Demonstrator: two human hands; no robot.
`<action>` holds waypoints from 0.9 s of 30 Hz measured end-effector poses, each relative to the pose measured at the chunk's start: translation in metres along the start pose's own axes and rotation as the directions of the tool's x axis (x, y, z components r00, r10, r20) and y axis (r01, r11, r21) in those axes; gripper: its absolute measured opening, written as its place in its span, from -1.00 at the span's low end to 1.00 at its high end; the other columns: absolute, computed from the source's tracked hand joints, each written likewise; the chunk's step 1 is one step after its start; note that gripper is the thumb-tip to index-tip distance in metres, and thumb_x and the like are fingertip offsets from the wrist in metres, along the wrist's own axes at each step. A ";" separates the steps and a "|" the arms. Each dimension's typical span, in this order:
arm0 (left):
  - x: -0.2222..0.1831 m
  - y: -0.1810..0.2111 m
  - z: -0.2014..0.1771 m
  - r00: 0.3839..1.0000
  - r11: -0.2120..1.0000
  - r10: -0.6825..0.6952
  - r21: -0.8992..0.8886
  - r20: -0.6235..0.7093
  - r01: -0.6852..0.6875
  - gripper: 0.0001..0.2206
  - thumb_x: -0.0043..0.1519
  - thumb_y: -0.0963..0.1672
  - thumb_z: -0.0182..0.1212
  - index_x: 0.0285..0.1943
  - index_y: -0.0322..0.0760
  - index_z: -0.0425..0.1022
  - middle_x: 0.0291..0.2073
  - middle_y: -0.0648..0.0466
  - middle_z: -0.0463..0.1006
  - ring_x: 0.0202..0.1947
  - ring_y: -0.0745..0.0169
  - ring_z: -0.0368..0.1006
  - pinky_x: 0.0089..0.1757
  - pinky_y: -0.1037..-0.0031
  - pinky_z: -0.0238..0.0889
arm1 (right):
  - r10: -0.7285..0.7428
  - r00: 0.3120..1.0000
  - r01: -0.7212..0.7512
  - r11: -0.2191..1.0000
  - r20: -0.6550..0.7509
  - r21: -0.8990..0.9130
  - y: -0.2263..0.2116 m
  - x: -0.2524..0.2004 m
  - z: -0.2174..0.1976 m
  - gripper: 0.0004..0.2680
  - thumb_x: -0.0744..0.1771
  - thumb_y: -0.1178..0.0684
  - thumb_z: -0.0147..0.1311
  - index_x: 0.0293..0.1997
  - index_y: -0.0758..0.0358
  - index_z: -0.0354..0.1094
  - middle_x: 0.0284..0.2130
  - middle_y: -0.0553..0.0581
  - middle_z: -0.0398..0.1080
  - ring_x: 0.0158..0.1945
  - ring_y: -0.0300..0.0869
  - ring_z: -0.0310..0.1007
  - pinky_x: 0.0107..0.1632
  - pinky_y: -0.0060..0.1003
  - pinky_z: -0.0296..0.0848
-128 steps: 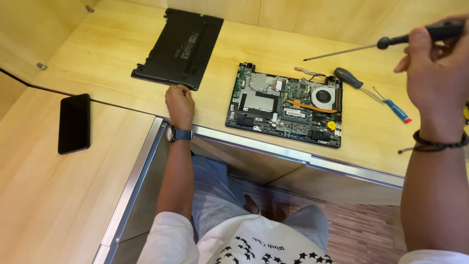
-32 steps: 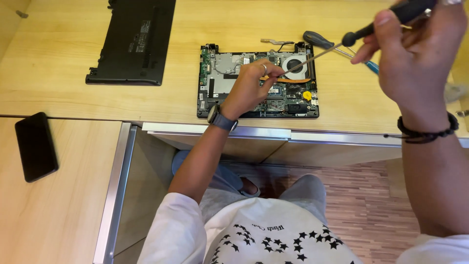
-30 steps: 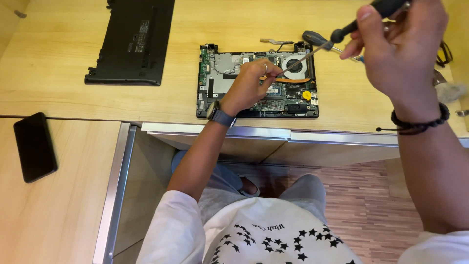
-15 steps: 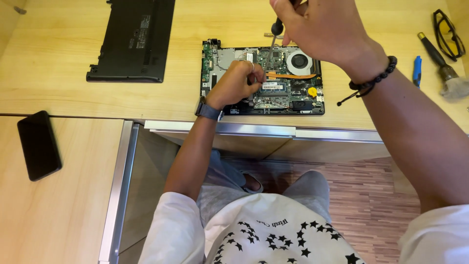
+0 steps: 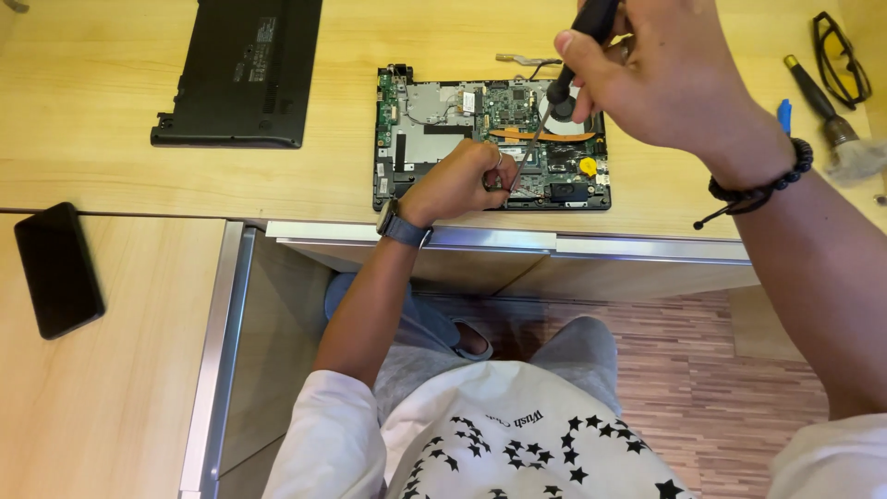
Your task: A person is seen unscrewing components of a laptop and then using a cloth to dust the internal hardware.
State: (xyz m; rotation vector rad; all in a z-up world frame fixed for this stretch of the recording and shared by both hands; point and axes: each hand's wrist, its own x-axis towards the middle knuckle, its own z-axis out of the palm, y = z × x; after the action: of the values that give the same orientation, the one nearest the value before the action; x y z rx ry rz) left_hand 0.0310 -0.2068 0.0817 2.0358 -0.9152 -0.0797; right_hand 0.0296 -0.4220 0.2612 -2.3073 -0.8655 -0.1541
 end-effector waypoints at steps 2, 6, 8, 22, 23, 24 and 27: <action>-0.006 -0.003 0.000 0.999 0.998 -0.036 0.048 -0.025 0.037 -0.85 0.03 -0.30 0.23 -0.46 -0.20 0.46 -0.56 0.18 0.48 -0.52 0.37 0.33 -0.40 0.50 0.21 | -0.033 0.999 0.034 0.999 0.026 -0.031 -0.001 0.002 0.007 -0.85 0.53 0.17 0.08 -0.14 0.34 0.24 -0.54 0.05 0.37 -0.48 -0.25 0.58 -0.38 -0.42 0.34; -0.009 -0.010 0.004 0.995 0.994 -0.076 0.075 -0.060 0.080 -0.80 0.08 -0.31 0.28 -0.47 -0.21 0.39 -0.57 0.15 0.40 -0.52 0.33 0.28 -0.40 0.46 0.15 | -0.009 0.999 0.010 1.000 0.033 -0.026 -0.012 0.004 0.011 -0.83 0.50 0.11 0.06 -0.24 0.26 0.29 -0.61 -0.04 0.48 -0.47 -0.38 0.54 -0.27 -0.44 0.37; -0.009 -0.014 0.007 0.995 0.997 -0.055 0.047 -0.082 0.059 -0.82 0.07 -0.32 0.30 -0.43 -0.19 0.47 -0.54 0.15 0.46 -0.52 0.36 0.34 -0.40 0.49 0.21 | 0.012 0.999 -0.012 1.000 0.036 0.025 -0.016 0.004 0.011 -0.84 0.48 0.13 0.06 -0.23 0.28 0.23 -0.61 0.01 0.48 -0.49 -0.33 0.57 -0.27 -0.45 0.38; -0.011 -0.015 0.006 0.994 0.998 -0.055 0.020 -0.094 0.057 -0.85 0.08 -0.31 0.33 -0.37 -0.21 0.57 -0.53 0.18 0.55 -0.50 0.40 0.37 -0.39 0.52 0.25 | -0.023 0.997 0.024 1.000 0.068 -0.009 -0.015 0.007 0.015 -0.84 0.49 0.12 0.08 -0.20 0.25 0.17 -0.65 -0.02 0.43 -0.45 -0.27 0.62 -0.26 -0.41 0.31; -0.011 -0.015 0.005 0.994 0.998 -0.062 0.018 -0.091 0.064 -0.85 0.09 -0.31 0.34 -0.37 -0.21 0.57 -0.54 0.19 0.53 -0.51 0.41 0.34 -0.40 0.52 0.23 | -0.008 0.997 0.008 1.000 0.072 -0.008 -0.015 0.007 0.014 -0.83 0.49 0.12 0.09 -0.21 0.24 0.17 -0.65 -0.02 0.41 -0.45 -0.27 0.63 -0.31 -0.43 0.29; -0.012 -0.015 0.005 0.994 0.998 -0.062 0.017 -0.090 0.063 -0.85 0.09 -0.31 0.34 -0.37 -0.21 0.57 -0.54 0.19 0.53 -0.51 0.41 0.34 -0.40 0.52 0.23 | -0.007 0.997 0.007 1.000 0.072 -0.008 -0.014 0.006 0.014 -0.83 0.49 0.12 0.09 -0.21 0.24 0.17 -0.65 -0.02 0.41 -0.45 -0.27 0.63 -0.31 -0.43 0.29; -0.013 -0.009 0.004 0.994 0.999 -0.046 -0.003 -0.095 0.046 -0.85 0.10 -0.33 0.29 -0.33 -0.23 0.60 -0.49 0.17 0.61 -0.50 0.43 0.42 -0.39 0.55 0.30 | -0.052 0.994 0.053 0.998 0.092 -0.014 -0.012 0.005 0.012 -0.85 0.49 0.11 0.09 -0.14 0.30 0.19 -0.64 0.02 0.44 -0.42 -0.26 0.63 -0.26 -0.40 0.35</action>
State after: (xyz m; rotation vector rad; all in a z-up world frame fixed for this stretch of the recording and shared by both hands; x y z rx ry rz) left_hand 0.0255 -0.1980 0.0692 2.0419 -0.8086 -0.0083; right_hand 0.0244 -0.4053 0.2601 -2.3231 -0.9748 -0.0782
